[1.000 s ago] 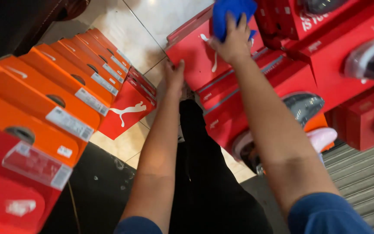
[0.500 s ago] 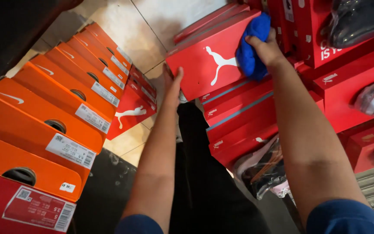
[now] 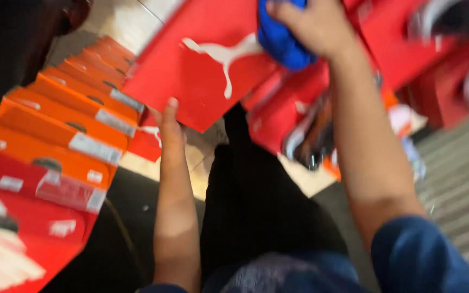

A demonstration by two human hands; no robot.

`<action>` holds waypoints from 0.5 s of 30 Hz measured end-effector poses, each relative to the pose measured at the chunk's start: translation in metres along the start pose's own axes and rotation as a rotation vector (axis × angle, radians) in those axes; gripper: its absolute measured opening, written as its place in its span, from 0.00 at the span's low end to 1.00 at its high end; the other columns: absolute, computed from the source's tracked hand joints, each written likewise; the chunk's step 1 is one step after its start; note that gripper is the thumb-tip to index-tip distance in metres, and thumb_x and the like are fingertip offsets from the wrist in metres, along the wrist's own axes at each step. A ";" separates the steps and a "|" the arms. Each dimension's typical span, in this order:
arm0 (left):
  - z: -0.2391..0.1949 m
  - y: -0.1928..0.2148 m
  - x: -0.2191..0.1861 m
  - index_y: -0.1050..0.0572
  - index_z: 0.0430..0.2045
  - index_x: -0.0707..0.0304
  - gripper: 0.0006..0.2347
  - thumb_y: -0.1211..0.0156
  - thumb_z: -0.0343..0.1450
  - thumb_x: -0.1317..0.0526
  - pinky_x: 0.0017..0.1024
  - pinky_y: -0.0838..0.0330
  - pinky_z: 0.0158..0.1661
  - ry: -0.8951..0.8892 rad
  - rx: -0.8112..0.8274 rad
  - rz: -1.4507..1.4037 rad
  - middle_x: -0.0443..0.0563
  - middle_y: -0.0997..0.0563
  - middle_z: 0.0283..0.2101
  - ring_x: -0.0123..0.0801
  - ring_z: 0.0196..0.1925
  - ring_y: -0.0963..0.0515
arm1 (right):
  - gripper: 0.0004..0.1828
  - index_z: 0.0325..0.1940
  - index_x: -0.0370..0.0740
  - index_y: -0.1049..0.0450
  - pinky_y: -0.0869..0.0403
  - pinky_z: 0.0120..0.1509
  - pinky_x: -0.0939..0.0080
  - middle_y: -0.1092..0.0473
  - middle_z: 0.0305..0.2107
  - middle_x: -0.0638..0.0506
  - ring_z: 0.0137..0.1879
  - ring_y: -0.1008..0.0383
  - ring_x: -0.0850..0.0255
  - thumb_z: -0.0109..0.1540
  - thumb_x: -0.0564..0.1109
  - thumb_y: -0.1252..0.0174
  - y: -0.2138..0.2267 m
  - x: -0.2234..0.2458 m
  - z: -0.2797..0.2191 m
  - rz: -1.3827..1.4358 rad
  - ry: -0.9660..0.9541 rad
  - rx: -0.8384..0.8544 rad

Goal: Wiping shoe boxes with a cloth and stacking them in a storage area

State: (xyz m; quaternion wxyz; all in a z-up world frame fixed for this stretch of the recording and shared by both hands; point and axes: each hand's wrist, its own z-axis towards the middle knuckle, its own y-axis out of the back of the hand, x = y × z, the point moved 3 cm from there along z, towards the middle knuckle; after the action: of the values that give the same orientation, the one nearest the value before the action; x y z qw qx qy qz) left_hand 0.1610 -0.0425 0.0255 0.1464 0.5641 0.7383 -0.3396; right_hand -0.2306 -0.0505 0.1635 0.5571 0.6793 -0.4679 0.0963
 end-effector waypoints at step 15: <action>-0.224 0.107 -0.020 0.37 0.62 0.41 0.27 0.33 0.68 0.52 0.61 0.33 0.55 0.059 -0.158 0.020 0.62 0.31 0.62 0.57 0.58 0.28 | 0.45 0.74 0.38 0.41 0.36 0.68 0.26 0.38 0.65 0.29 0.66 0.31 0.34 0.64 0.67 0.35 0.084 -0.053 -0.350 1.041 -0.747 -0.360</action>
State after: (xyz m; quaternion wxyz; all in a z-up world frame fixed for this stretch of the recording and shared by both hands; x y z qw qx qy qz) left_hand 0.3047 0.1065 0.1639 0.1719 0.5680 0.7610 -0.2620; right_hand -0.1854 0.2788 0.3107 0.3430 0.2487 -0.9053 0.0310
